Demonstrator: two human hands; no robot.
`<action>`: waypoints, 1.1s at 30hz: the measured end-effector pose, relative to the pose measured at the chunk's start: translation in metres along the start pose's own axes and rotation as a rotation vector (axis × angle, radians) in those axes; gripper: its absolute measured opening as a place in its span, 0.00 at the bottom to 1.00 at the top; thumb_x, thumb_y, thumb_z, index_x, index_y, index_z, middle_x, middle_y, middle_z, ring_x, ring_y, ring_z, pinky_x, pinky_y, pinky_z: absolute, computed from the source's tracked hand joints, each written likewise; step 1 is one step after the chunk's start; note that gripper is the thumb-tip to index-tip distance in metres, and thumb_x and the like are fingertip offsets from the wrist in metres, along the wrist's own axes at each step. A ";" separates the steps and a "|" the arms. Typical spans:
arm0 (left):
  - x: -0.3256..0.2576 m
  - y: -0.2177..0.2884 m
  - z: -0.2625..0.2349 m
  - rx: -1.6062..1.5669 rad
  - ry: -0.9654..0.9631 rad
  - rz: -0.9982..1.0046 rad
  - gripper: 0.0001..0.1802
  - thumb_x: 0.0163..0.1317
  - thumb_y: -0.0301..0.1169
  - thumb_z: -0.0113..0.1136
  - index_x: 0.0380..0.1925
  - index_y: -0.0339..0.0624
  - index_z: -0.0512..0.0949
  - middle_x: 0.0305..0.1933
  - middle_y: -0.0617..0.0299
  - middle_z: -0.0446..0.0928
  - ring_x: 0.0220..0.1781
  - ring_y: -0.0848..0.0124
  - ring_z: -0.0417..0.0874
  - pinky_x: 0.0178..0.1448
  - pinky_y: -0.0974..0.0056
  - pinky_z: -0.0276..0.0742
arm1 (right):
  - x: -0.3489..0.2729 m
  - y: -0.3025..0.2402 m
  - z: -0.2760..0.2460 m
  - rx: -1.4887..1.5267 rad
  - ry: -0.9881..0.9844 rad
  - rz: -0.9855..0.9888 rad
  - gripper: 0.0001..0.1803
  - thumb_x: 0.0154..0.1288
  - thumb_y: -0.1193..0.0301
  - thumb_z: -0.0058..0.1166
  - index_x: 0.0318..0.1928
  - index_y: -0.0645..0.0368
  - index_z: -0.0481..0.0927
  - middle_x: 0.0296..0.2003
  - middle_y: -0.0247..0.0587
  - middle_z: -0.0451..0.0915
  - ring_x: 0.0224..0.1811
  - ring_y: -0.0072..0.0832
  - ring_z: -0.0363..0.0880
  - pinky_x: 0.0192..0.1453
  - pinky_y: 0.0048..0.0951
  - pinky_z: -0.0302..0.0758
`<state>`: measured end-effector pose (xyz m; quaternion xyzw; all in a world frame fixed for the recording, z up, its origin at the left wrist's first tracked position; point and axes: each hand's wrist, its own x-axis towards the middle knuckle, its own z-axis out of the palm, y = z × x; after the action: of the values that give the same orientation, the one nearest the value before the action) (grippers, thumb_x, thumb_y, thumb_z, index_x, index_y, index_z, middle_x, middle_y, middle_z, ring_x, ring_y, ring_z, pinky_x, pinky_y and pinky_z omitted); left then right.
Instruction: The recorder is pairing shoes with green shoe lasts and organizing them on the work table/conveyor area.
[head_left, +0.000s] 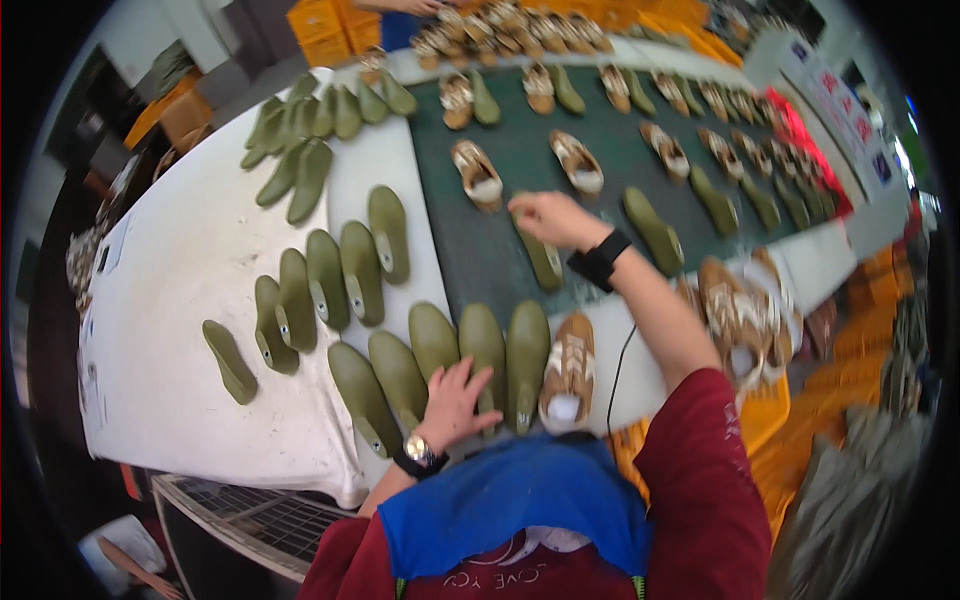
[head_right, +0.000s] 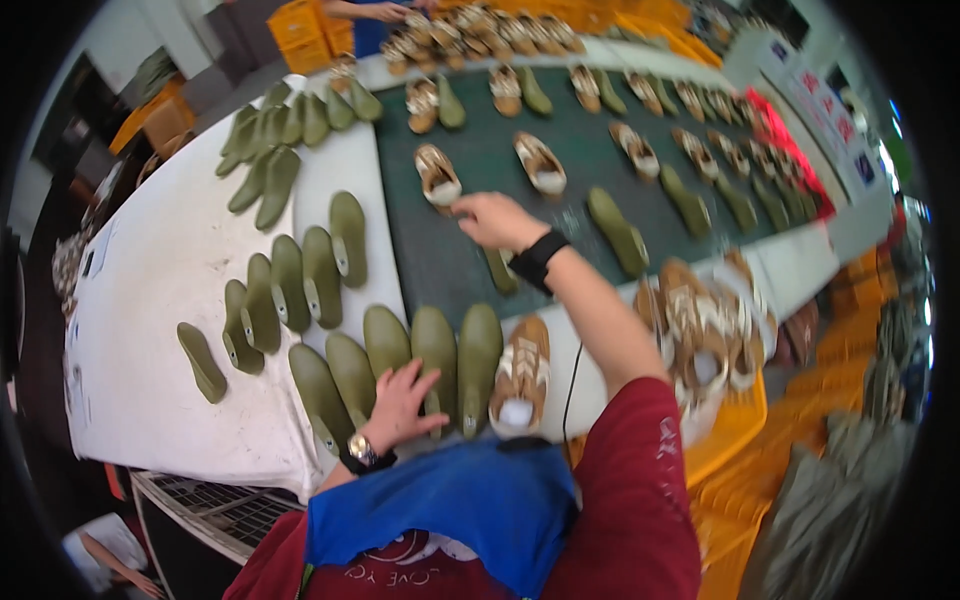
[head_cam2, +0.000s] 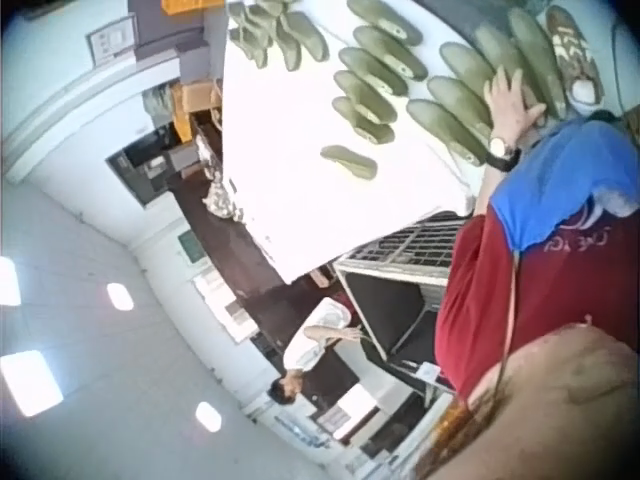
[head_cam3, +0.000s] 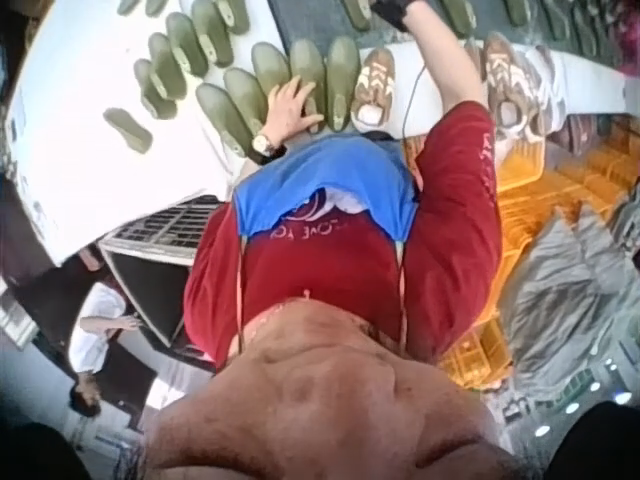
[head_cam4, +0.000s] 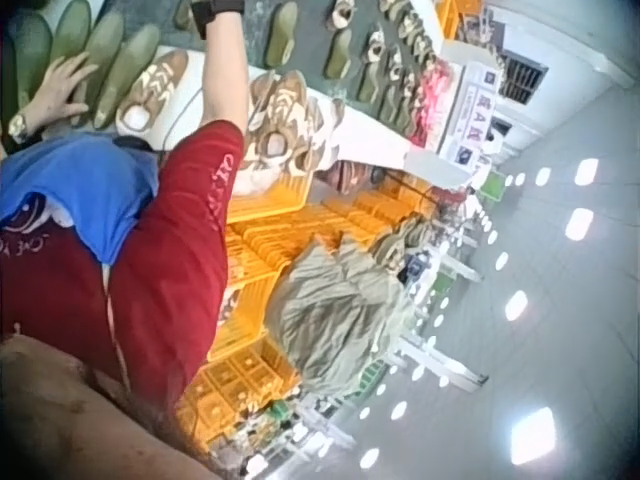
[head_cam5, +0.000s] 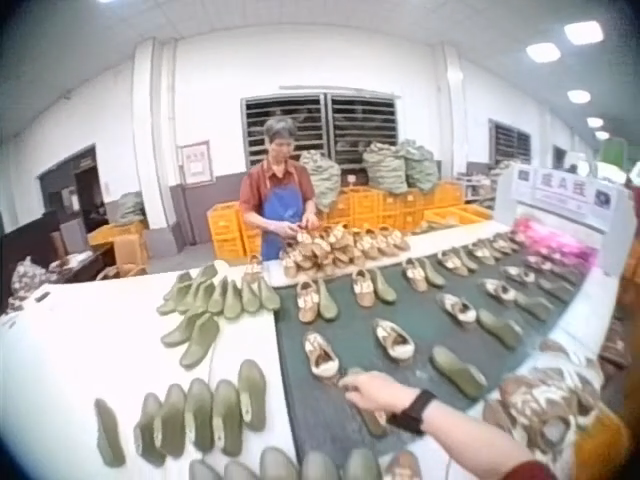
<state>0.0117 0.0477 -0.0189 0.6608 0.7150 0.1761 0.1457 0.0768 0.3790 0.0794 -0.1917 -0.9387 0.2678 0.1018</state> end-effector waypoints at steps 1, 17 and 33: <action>0.001 0.000 -0.001 0.007 -0.002 -0.008 0.42 0.44 0.53 0.68 0.59 0.50 0.67 0.63 0.45 0.63 0.63 0.51 0.65 0.67 0.46 0.53 | -0.017 -0.016 -0.014 0.016 0.017 -0.022 0.15 0.57 0.69 0.52 0.44 0.58 0.80 0.36 0.50 0.81 0.40 0.46 0.79 0.45 0.41 0.76; 0.001 0.002 -0.003 0.072 -0.226 -0.056 0.41 0.46 0.52 0.66 0.60 0.48 0.67 0.66 0.46 0.61 0.67 0.52 0.63 0.69 0.43 0.49 | -0.290 -0.048 0.158 -0.050 0.226 0.377 0.36 0.52 0.72 0.56 0.64 0.39 0.63 0.58 0.49 0.64 0.52 0.48 0.69 0.51 0.42 0.74; 0.034 -0.010 0.008 0.212 -0.375 -0.081 0.39 0.55 0.51 0.59 0.63 0.48 0.60 0.67 0.49 0.57 0.65 0.49 0.63 0.64 0.46 0.60 | -0.301 -0.005 0.140 0.021 0.257 0.514 0.24 0.47 0.72 0.61 0.49 0.49 0.74 0.47 0.50 0.71 0.39 0.46 0.79 0.41 0.43 0.76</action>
<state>0.0036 0.0813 -0.0293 0.6641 0.7159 -0.0322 0.2128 0.3065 0.1857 -0.0616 -0.4545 -0.8360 0.2679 0.1507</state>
